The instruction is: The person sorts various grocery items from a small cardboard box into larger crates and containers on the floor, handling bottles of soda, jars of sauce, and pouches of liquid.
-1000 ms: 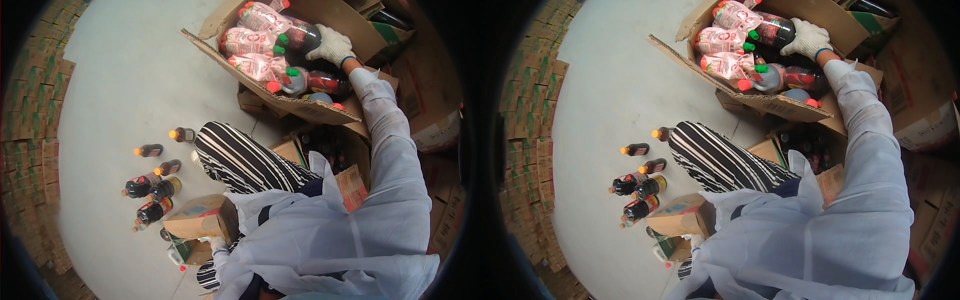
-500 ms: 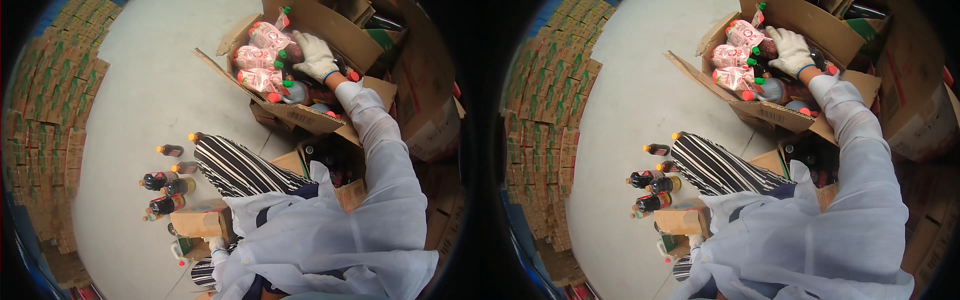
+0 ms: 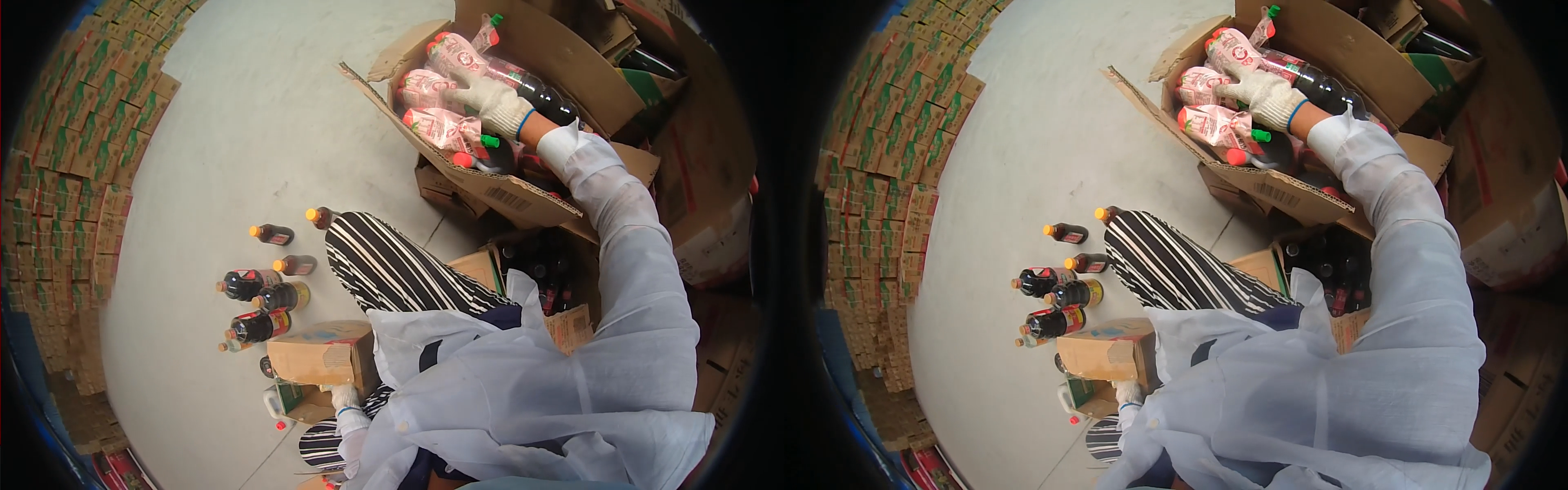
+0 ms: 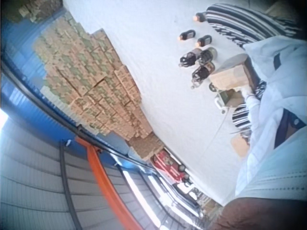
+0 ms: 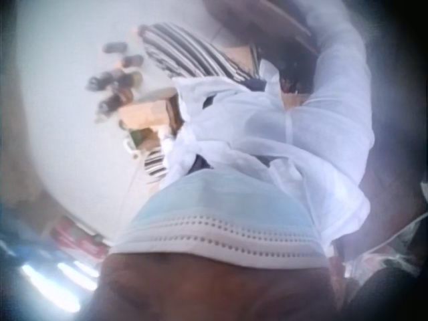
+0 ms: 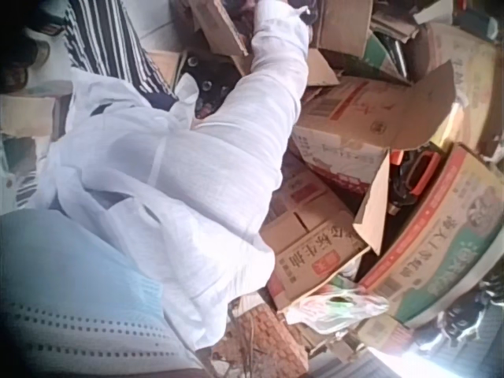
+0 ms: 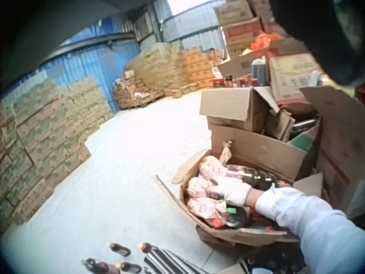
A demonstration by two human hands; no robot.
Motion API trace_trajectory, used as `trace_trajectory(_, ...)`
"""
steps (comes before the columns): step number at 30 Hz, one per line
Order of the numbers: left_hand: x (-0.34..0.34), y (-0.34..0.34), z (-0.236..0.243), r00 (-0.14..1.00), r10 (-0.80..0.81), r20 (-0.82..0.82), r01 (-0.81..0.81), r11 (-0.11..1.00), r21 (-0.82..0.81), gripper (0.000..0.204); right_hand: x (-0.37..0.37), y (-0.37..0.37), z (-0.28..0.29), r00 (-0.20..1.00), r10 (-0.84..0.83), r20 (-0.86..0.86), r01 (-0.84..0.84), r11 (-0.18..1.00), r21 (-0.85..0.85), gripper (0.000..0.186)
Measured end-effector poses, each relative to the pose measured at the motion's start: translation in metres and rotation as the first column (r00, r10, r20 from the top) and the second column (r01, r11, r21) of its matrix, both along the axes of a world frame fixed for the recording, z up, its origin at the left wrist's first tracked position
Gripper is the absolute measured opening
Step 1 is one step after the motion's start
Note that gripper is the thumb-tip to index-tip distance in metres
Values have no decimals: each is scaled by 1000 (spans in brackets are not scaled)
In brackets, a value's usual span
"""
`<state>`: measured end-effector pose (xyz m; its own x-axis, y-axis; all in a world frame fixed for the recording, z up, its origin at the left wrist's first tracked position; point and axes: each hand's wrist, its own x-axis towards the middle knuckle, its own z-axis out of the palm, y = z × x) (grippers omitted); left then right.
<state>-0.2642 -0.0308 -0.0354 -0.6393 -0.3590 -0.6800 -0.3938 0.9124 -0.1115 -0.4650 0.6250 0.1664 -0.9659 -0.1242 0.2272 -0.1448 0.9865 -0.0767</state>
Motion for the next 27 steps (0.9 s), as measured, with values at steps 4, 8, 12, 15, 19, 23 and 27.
trace_trajectory(4, 8, -23, -28, 999, 34, 12, -33, 999, -41, 32, -9, -12, 16, 986, -68, 150, 92, 984, -156, 49)
trace_trajectory(8, 0, -11, -24, 990, -142, 9, 142, 985, -94, 31, -33, 17, 15, 997, -60, -55, 51, 986, -159, 28)
trace_trajectory(12, 3, 7, 24, 850, -520, -84, 516, 854, -72, 31, -52, -4, 54, 987, -163, -7, 145, 893, -426, 21)
trace_trajectory(15, 4, -3, 8, 890, -449, -86, 441, 893, -91, 32, -55, -8, 78, 973, -218, -79, 158, 873, -462, 23)
trace_trajectory(19, -2, 22, 31, 982, -179, 63, 185, 977, -109, 31, -51, -13, 99, 945, -327, -23, 246, 754, -609, 30)
trace_trajectory(23, 1, 8, 14, 993, 55, -102, -55, 998, 1, 30, -27, -24, 128, 944, -246, -221, 69, 800, -596, 28)
trace_trajectory(27, 1, -2, -7, 994, 16, -108, -16, 1000, -4, 32, -12, -46, 160, 904, -235, -357, -120, 663, -739, 15)
